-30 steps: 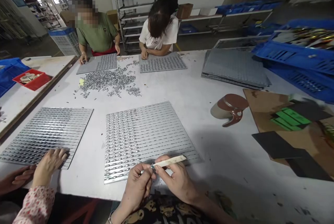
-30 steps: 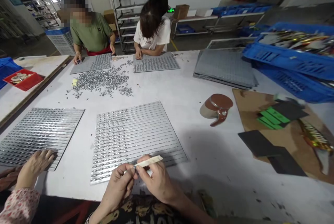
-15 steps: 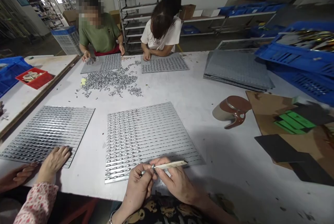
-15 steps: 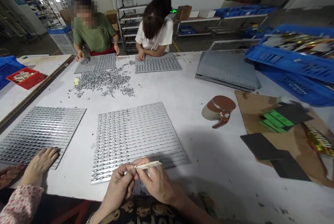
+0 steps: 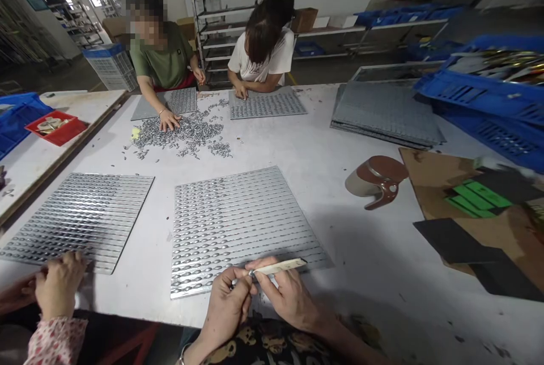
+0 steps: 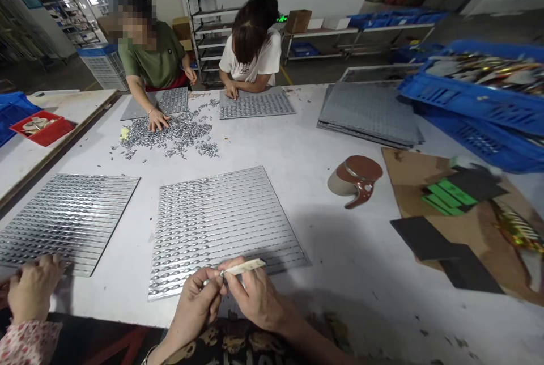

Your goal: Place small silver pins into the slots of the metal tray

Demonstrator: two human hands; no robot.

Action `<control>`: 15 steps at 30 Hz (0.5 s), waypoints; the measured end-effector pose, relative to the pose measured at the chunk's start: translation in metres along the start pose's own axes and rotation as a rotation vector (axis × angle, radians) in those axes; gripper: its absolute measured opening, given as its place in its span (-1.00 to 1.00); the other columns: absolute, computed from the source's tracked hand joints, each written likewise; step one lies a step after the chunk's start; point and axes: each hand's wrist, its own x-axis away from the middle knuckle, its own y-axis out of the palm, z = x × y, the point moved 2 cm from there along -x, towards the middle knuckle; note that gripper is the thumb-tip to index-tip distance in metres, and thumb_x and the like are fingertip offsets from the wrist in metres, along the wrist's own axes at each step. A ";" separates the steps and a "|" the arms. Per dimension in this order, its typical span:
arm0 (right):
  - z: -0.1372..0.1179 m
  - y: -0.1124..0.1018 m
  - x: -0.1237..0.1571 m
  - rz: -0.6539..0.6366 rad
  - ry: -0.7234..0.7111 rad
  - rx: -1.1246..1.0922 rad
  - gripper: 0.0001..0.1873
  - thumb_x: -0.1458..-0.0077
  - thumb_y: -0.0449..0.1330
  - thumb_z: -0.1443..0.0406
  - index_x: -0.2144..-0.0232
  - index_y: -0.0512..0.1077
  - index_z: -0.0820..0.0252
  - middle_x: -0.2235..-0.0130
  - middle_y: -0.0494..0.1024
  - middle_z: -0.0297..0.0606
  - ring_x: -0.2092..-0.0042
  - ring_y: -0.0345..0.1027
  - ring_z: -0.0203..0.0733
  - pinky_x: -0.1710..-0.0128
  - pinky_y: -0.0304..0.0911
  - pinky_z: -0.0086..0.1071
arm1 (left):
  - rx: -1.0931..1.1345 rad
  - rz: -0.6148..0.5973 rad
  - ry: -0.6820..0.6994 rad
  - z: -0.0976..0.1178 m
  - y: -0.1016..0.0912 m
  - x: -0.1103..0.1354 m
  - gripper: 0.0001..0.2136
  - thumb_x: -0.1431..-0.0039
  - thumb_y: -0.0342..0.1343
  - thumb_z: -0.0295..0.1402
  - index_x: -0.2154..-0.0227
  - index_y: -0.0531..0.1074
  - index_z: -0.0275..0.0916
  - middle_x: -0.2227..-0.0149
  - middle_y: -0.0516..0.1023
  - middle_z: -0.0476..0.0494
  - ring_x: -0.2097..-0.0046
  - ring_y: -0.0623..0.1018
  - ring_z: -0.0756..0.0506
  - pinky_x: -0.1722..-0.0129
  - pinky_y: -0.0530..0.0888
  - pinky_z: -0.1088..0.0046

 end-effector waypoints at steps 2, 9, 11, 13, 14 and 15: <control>0.000 0.000 -0.001 0.005 0.006 0.011 -0.78 -0.48 0.02 0.35 0.05 0.47 0.02 0.15 0.71 -0.20 0.13 0.66 -0.05 0.13 0.58 -0.19 | -0.015 0.003 -0.002 0.002 0.001 0.001 -0.46 0.01 0.35 0.25 0.49 0.43 -0.17 0.77 0.22 0.19 0.70 0.08 0.11 0.66 0.03 0.53; 0.000 -0.002 -0.003 0.048 0.049 -0.043 -0.76 -0.46 0.04 0.36 0.10 0.50 0.01 0.19 0.72 -0.24 0.16 0.66 -0.08 0.11 0.57 -0.24 | -0.011 -0.001 -0.014 0.004 0.002 0.001 -0.44 0.04 0.36 0.27 0.49 0.44 -0.18 0.77 0.22 0.20 0.71 0.08 0.12 0.67 0.04 0.54; -0.001 -0.003 -0.003 0.043 0.052 -0.056 -0.76 -0.45 0.05 0.36 0.07 0.50 0.01 0.16 0.72 -0.24 0.13 0.66 -0.09 0.09 0.56 -0.26 | 0.001 0.004 -0.016 0.004 0.002 0.002 -0.44 0.05 0.36 0.27 0.48 0.43 -0.18 0.77 0.22 0.20 0.72 0.07 0.12 0.68 0.04 0.54; -0.002 -0.004 -0.004 0.026 0.043 -0.060 -0.77 -0.44 0.06 0.36 0.06 0.49 0.01 0.14 0.72 -0.23 0.10 0.66 -0.09 0.07 0.56 -0.28 | 0.003 0.005 -0.017 0.004 0.002 0.002 -0.44 0.05 0.36 0.27 0.49 0.43 -0.18 0.77 0.23 0.20 0.72 0.06 0.12 0.68 0.03 0.54; -0.002 -0.004 -0.004 0.018 0.032 -0.059 -0.78 -0.43 0.06 0.37 0.07 0.49 0.02 0.13 0.72 -0.24 0.10 0.66 -0.09 0.07 0.56 -0.28 | 0.001 0.007 -0.015 0.004 0.002 0.001 -0.45 0.04 0.35 0.26 0.49 0.43 -0.18 0.77 0.23 0.20 0.72 0.06 0.12 0.68 0.02 0.54; -0.003 -0.004 -0.004 0.015 0.018 -0.056 -0.79 -0.42 0.07 0.37 0.08 0.48 0.03 0.13 0.72 -0.24 0.10 0.66 -0.09 0.06 0.56 -0.28 | -0.001 0.007 -0.012 0.004 0.002 0.001 -0.45 0.03 0.35 0.26 0.50 0.43 -0.18 0.77 0.23 0.19 0.71 0.06 0.13 0.68 0.02 0.55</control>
